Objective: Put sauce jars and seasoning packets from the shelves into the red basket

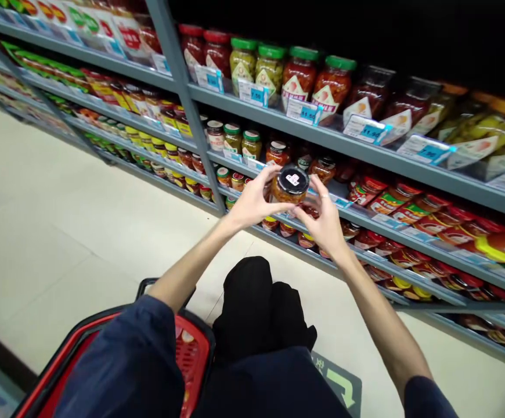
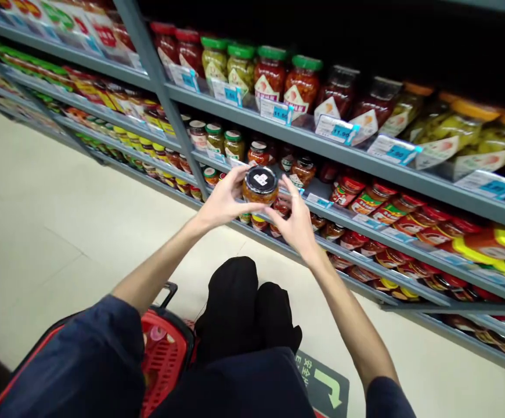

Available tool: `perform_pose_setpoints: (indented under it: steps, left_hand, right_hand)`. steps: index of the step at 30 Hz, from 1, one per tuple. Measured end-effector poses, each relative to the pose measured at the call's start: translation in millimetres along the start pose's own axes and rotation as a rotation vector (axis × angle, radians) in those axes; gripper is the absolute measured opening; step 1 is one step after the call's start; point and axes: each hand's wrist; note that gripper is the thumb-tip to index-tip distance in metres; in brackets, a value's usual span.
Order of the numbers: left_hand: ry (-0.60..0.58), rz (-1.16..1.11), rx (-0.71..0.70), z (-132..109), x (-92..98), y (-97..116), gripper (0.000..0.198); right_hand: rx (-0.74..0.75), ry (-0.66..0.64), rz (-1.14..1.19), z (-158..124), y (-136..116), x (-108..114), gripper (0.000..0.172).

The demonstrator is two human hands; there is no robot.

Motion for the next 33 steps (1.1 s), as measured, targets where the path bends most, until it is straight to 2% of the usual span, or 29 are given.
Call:
perform_pose_setpoints:
  steps: [2,4,8,14,20,28,33]
  left_hand:
    - [-0.075,0.048,-0.11,31.7,4.9,-9.7,0.092]
    - [-0.141,0.062,-0.166,59.1,9.2,-20.4,0.099]
    - [-0.219,0.161,-0.204,92.6,18.0,-33.6,0.103]
    - [-0.1,0.374,-0.273,93.3,19.2,-48.0,0.089]
    - [-0.043,0.385,-0.295,93.9,9.2,-69.9,0.092]
    - [-0.176,0.507,-0.301,110.3,25.5,-84.7,0.094]
    - [-0.2,0.595,-0.218,126.1,27.2,-90.6,0.09]
  right_hand:
    - [0.119,0.036,-0.163,26.8,3.7,14.0,0.086]
    - [0.208,0.055,-0.298,48.6,9.4,21.4,0.082]
    - [0.282,0.075,-0.45,72.4,28.9,22.1,0.073]
    - [0.302,0.139,-0.56,72.7,63.8,5.1,0.06]
    - [0.284,0.156,-0.699,79.3,73.8,-0.6,0.057]
    - [0.254,0.138,-0.78,91.6,75.6,1.0,0.061]
    - [0.197,0.119,-0.786,102.8,76.8,6.8,0.068]
Point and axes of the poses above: each hand's wrist, its own z-axis towards the middle knuckle, its own x-axis out of the back of the hand, y = z × x, and after that the axes turned 9 degrees about -z, right-handed
